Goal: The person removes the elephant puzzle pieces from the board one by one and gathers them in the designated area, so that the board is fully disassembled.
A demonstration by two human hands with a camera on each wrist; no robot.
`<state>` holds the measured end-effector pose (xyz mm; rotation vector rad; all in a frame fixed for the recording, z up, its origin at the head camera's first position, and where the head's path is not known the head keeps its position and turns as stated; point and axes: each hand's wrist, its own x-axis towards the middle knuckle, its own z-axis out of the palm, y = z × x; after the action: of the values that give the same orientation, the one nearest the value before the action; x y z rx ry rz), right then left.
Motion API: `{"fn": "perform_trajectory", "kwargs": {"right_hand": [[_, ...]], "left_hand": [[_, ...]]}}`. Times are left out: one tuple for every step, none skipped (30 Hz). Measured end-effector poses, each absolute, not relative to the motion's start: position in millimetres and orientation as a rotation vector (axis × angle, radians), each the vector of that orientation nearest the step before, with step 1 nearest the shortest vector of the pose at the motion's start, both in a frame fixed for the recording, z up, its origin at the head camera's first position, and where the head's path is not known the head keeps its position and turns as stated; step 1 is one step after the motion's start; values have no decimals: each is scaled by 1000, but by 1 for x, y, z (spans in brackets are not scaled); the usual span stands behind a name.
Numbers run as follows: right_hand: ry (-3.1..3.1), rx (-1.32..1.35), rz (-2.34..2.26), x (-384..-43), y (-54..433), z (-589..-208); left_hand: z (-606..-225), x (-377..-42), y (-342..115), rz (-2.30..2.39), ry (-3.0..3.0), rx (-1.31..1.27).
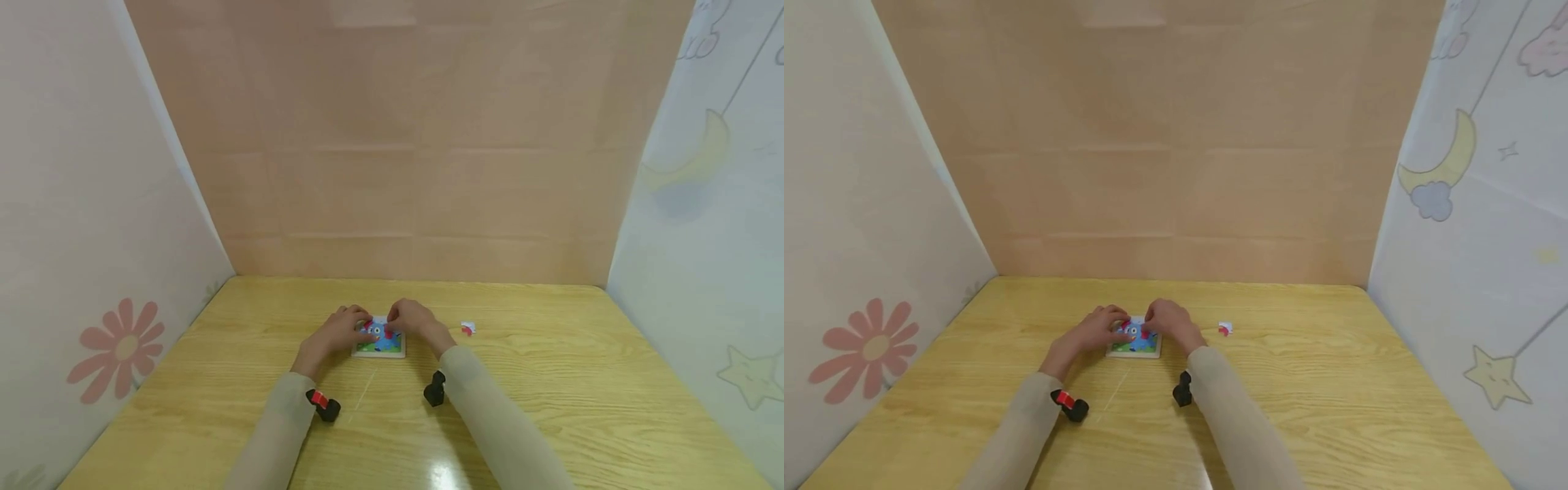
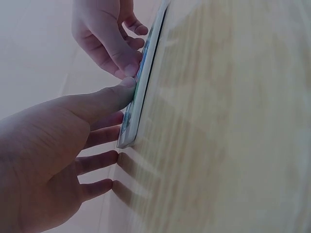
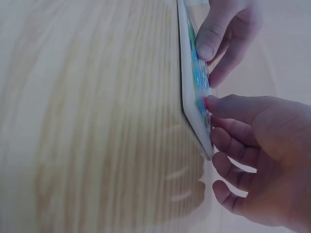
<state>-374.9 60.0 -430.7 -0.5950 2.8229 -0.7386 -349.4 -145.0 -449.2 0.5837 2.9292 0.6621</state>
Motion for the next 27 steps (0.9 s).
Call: {"fn": "perform_trajectory", "kwargs": {"right_hand": [[2812, -590, -747, -375, 60, -431], [2805, -588, -747, -374, 59, -430], [2800, -585, -745, -374, 59, -430], [2797, -581, -744, -374, 59, -430], [2794, -578, -742, -373, 58, -430], [2793, -575, -740, -373, 58, -429], [2793, -575, -738, -372, 58, -429], [2791, -574, -741, -372, 58, -429], [2790, -572, -749, -372, 58, -429], [2789, -573, -754, -372, 58, -429], [2788, -573, -760, -372, 58, -429], [2789, -576, -763, -372, 58, -429], [2790, -581, -766, -372, 58, -429], [2792, -587, -769, -372, 58, -430], [2794, -589, -774, -372, 58, -430], [2799, -593, -779, -372, 58, -431], [2804, -603, -785, -372, 58, -431], [2805, -612, -799, -372, 59, -432], [2805, -621, -815, -372, 59, -432], [2807, -629, -828, -372, 58, -433], [2813, -638, -838, -372, 58, -434], [2820, -648, -842, -372, 58, -434], [2824, -654, -846, -372, 58, -435], [2829, -655, -847, -372, 57, -436], [2842, -659, -835, -372, 57, -436], [2855, -659, -820, -372, 57, -437], [2867, -658, -805, -372, 56, -437]], "left_hand": [[-449, -350, -145, 660, 2928, 584], [-450, -350, -145, 661, 2928, 582], [-450, -350, -146, 657, 2927, 583], [-451, -350, -146, 657, 2928, 585], [-451, -350, -146, 658, 2928, 587], [-450, -349, -146, 659, 2929, 593], [-450, -349, -146, 655, 2928, 596], [-449, -349, -146, 660, 2925, 597], [-449, -348, -146, 665, 2924, 599], [-448, -348, -146, 667, 2921, 600], [-448, -348, -146, 672, 2918, 602], [-448, -349, -146, 675, 2917, 602], [-449, -349, -146, 671, 2916, 599], [-449, -350, -146, 671, 2916, 596], [-450, -350, -146, 659, 2919, 595], [-450, -351, -146, 649, 2921, 595], [-451, -351, -146, 644, 2924, 593], [-451, -352, -146, 638, 2924, 591], [-452, -352, -146, 631, 2925, 590], [-451, -352, -146, 637, 2921, 586], [-451, -352, -146, 643, 2919, 583], [-451, -352, -146, 656, 2915, 580], [-451, -351, -146, 663, 2912, 576], [-450, -351, -145, 669, 2911, 572], [-450, -350, -145, 676, 2911, 568], [-449, -349, -145, 687, 2910, 564], [-449, -349, -145, 688, 2911, 562]]}}
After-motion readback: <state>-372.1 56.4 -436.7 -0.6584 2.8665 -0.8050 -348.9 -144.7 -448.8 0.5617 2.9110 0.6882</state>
